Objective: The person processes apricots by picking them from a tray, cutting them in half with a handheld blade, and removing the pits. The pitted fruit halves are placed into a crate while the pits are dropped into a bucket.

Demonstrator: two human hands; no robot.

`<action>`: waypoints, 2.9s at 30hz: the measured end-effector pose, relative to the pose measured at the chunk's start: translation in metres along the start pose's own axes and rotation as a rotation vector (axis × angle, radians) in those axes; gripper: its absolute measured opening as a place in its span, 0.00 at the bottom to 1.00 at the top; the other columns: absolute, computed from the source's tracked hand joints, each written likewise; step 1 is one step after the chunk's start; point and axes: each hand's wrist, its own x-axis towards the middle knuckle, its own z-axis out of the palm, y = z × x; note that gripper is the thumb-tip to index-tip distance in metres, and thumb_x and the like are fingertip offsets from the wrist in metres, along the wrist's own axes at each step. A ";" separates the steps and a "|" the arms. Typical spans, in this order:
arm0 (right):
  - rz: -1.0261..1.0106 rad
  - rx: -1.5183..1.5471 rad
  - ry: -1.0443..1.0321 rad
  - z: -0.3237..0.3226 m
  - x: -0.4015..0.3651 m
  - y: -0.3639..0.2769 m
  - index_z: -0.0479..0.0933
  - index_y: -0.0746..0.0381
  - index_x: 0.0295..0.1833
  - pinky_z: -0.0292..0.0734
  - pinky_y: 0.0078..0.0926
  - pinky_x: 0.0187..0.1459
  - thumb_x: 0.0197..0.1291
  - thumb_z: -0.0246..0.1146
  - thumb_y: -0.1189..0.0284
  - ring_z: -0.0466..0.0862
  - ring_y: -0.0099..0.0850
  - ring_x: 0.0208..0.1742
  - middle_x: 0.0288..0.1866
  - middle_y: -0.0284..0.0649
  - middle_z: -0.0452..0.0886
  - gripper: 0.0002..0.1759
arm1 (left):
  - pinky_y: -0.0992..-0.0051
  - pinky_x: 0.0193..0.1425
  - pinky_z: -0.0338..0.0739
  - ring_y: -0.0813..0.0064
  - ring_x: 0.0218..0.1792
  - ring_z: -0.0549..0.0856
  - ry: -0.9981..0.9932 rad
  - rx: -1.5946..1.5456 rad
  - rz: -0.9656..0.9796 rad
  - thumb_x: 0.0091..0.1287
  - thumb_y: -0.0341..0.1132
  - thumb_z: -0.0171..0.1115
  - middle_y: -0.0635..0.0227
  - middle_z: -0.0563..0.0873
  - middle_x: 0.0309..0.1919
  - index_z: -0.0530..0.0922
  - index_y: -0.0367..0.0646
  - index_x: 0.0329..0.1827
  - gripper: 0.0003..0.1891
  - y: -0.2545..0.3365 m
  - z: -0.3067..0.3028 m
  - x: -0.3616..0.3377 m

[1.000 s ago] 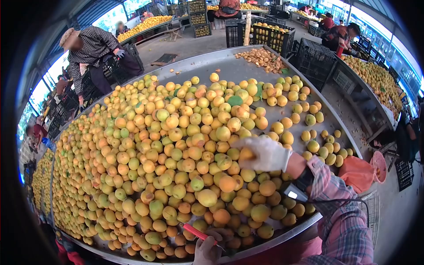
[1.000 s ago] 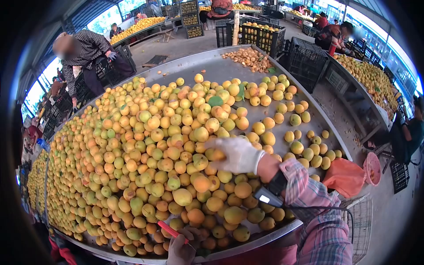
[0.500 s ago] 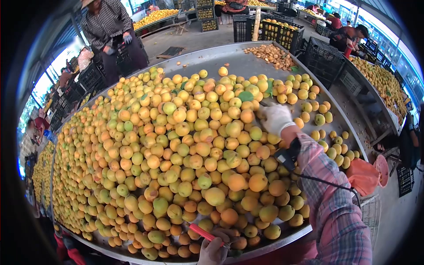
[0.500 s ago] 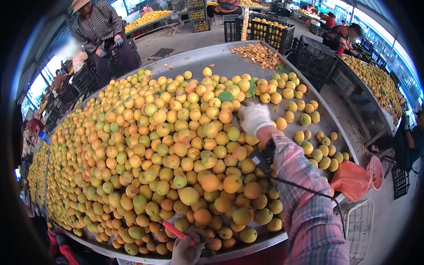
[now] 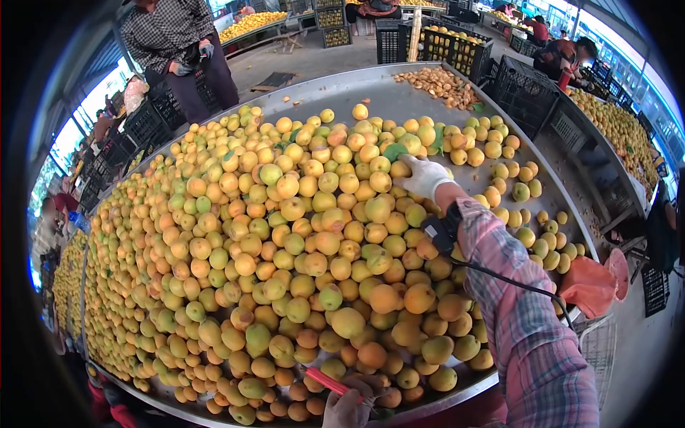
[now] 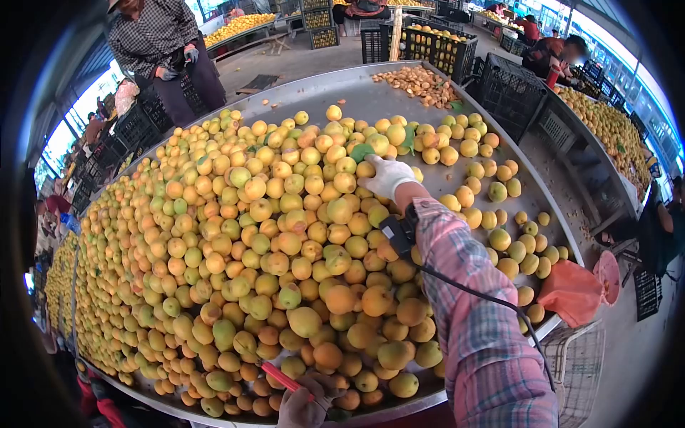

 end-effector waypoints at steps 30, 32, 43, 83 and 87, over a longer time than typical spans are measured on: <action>-0.059 0.672 0.247 -0.003 0.029 0.042 0.68 0.66 0.72 0.72 0.34 0.65 0.64 0.60 0.44 0.79 0.44 0.65 0.63 0.53 0.80 0.42 | 0.70 0.47 0.72 0.68 0.39 0.76 0.087 0.118 0.011 0.76 0.46 0.54 0.59 0.78 0.42 0.74 0.41 0.42 0.15 0.001 0.014 -0.003; 0.015 0.539 0.205 0.003 0.050 0.044 0.65 0.65 0.74 0.71 0.34 0.66 0.63 0.60 0.44 0.79 0.44 0.65 0.63 0.54 0.80 0.44 | 0.71 0.46 0.70 0.70 0.38 0.75 0.107 0.148 0.001 0.76 0.46 0.53 0.60 0.78 0.42 0.74 0.41 0.42 0.15 0.005 0.013 -0.002; -0.013 0.484 0.034 0.020 0.076 0.053 0.68 0.68 0.68 0.76 0.34 0.62 0.42 0.79 0.54 0.82 0.41 0.61 0.60 0.52 0.81 0.50 | 0.69 0.52 0.67 0.70 0.42 0.72 0.042 0.138 0.084 0.77 0.50 0.52 0.63 0.76 0.42 0.73 0.43 0.41 0.17 0.004 0.009 0.007; -0.597 0.020 0.141 0.008 -0.350 -0.082 0.62 0.50 0.76 0.57 0.51 0.74 0.58 0.64 0.64 0.73 0.48 0.69 0.72 0.50 0.69 0.39 | 0.77 0.42 0.78 0.81 0.37 0.82 0.105 0.713 0.492 0.72 0.34 0.61 0.70 0.87 0.35 0.83 0.33 0.44 0.10 -0.034 -0.006 -0.010; -0.679 0.097 0.136 0.013 -0.373 -0.068 0.63 0.50 0.75 0.57 0.51 0.73 0.58 0.65 0.64 0.74 0.46 0.68 0.73 0.49 0.67 0.38 | 0.78 0.46 0.76 0.81 0.39 0.82 0.119 0.737 0.563 0.71 0.34 0.63 0.69 0.87 0.35 0.83 0.33 0.44 0.10 -0.035 -0.009 -0.012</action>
